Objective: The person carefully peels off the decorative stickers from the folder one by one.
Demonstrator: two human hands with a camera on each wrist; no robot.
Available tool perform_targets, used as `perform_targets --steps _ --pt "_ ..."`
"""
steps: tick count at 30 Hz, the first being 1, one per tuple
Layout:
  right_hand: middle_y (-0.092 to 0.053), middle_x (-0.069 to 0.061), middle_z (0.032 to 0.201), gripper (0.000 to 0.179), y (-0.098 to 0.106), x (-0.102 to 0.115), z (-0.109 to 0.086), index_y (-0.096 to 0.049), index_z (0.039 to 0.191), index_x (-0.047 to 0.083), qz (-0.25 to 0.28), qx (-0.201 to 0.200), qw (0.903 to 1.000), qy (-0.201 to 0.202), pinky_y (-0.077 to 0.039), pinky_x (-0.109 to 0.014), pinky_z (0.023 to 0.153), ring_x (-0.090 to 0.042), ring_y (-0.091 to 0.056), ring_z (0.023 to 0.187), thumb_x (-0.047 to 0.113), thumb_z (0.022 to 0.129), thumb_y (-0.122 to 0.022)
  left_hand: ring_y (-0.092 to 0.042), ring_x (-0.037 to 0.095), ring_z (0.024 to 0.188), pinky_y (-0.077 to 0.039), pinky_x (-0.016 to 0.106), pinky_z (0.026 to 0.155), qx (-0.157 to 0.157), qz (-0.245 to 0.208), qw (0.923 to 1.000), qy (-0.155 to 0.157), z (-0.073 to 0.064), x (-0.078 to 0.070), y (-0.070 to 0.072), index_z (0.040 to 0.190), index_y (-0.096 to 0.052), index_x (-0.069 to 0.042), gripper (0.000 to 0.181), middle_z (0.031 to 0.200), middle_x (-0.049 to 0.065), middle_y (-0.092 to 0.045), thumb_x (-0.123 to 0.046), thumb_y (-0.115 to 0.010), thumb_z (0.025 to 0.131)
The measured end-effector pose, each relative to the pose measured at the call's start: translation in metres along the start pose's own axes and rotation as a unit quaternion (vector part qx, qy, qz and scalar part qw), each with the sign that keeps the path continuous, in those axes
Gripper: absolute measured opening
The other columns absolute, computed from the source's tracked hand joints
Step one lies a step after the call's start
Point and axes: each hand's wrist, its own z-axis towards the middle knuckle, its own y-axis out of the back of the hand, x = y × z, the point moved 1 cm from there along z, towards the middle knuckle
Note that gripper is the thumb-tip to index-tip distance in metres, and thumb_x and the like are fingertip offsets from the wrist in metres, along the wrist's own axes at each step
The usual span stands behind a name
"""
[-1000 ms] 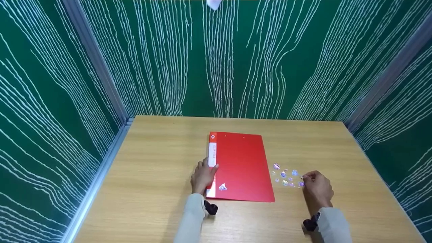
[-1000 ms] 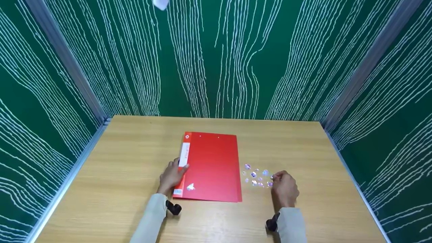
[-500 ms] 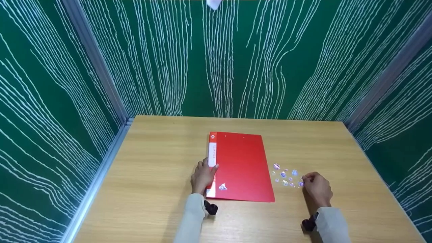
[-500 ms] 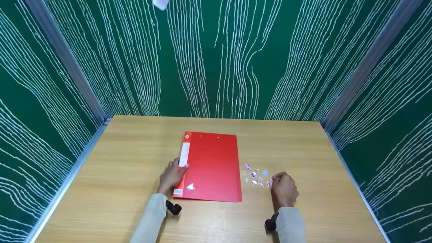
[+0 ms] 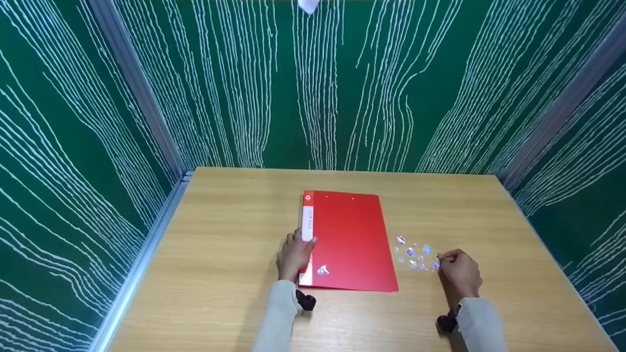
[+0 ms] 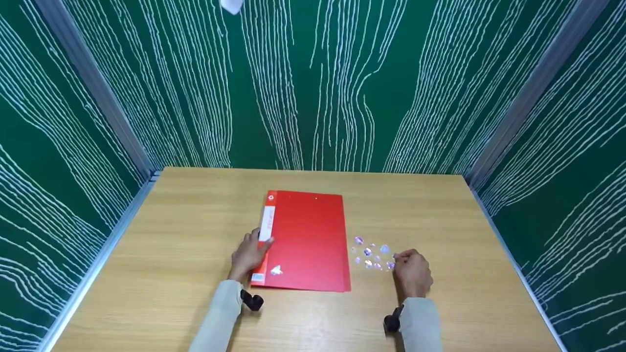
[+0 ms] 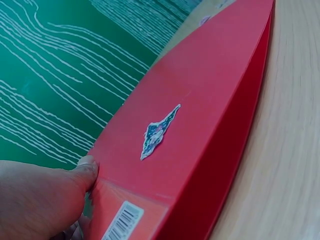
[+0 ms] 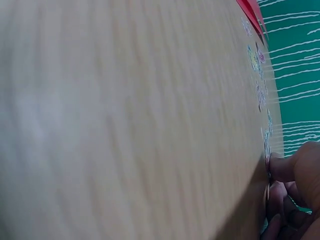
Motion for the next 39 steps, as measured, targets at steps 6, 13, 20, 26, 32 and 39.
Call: perform_targets --steps 6,13,20,26,32,39 --pt "-0.069 -0.012 0.098 0.034 0.0014 -0.0042 0.0005 -0.064 0.105 0.006 -0.007 0.011 0.9999 -0.001 -0.040 -0.040 0.067 -0.028 -0.062 0.086 0.039 0.096 -0.059 -0.057 0.030 0.109 -0.048 0.051 0.087 -0.010 0.005 0.9999 -0.010 -0.0004 0.0005 -0.0017 0.149 -0.040 -0.013 0.064 0.122 0.014 -0.054 -0.050 -0.054 0.099" --pt "-0.068 -0.011 0.095 0.034 -0.0009 -0.0075 0.0023 -0.063 0.104 0.005 -0.011 0.004 0.9999 -0.007 -0.039 -0.038 0.065 -0.028 -0.062 0.086 0.038 0.096 -0.058 -0.057 0.029 0.108 -0.049 0.050 0.085 -0.005 0.008 0.9999 -0.010 0.0002 0.0010 -0.0021 0.150 -0.039 -0.013 0.065 0.123 0.013 -0.054 -0.051 -0.053 0.099" --pt "-0.067 -0.014 0.099 0.035 0.0001 -0.0047 0.0028 -0.063 0.106 0.004 -0.011 0.003 0.9998 -0.014 -0.039 -0.039 0.067 -0.030 -0.061 0.088 0.038 0.097 -0.058 -0.055 0.028 0.108 -0.049 0.050 0.087 0.003 0.006 1.0000 -0.007 0.0006 0.0011 -0.0015 0.151 -0.038 -0.015 0.066 0.125 0.012 -0.053 -0.052 -0.052 0.099" --pt "-0.066 -0.014 0.101 0.034 0.0012 -0.0012 0.0049 -0.063 0.106 0.005 -0.009 0.010 0.9997 -0.019 -0.041 -0.042 0.071 -0.030 -0.060 0.090 0.037 0.098 -0.056 -0.055 0.026 0.107 -0.049 0.050 0.087 0.003 0.002 1.0000 -0.003 0.0030 0.0018 -0.0007 0.151 -0.038 -0.015 0.065 0.124 0.011 -0.053 -0.053 -0.051 0.099" --pt "-0.066 -0.015 0.103 0.033 0.0026 0.0004 0.0052 -0.063 0.108 0.005 -0.013 0.015 0.9996 -0.021 -0.041 -0.042 0.072 -0.031 -0.060 0.091 0.036 0.098 -0.056 -0.054 0.026 0.108 -0.048 0.050 0.089 0.008 -0.003 1.0000 0.004 0.0028 0.0013 0.0002 0.151 -0.037 -0.017 0.065 0.124 0.010 -0.053 -0.053 -0.051 0.099" --pt "-0.069 -0.017 0.108 0.033 0.0064 0.0016 0.0019 -0.065 0.110 0.007 -0.010 0.022 0.9996 -0.012 -0.046 -0.046 0.070 -0.037 -0.063 0.098 0.034 0.098 -0.049 -0.056 0.030 0.109 -0.048 0.052 0.088 -0.002 -0.002 0.9999 -0.011 0.0007 0.0002 0.0008 0.150 -0.039 -0.012 0.065 0.124 0.014 -0.053 -0.049 -0.054 0.098"
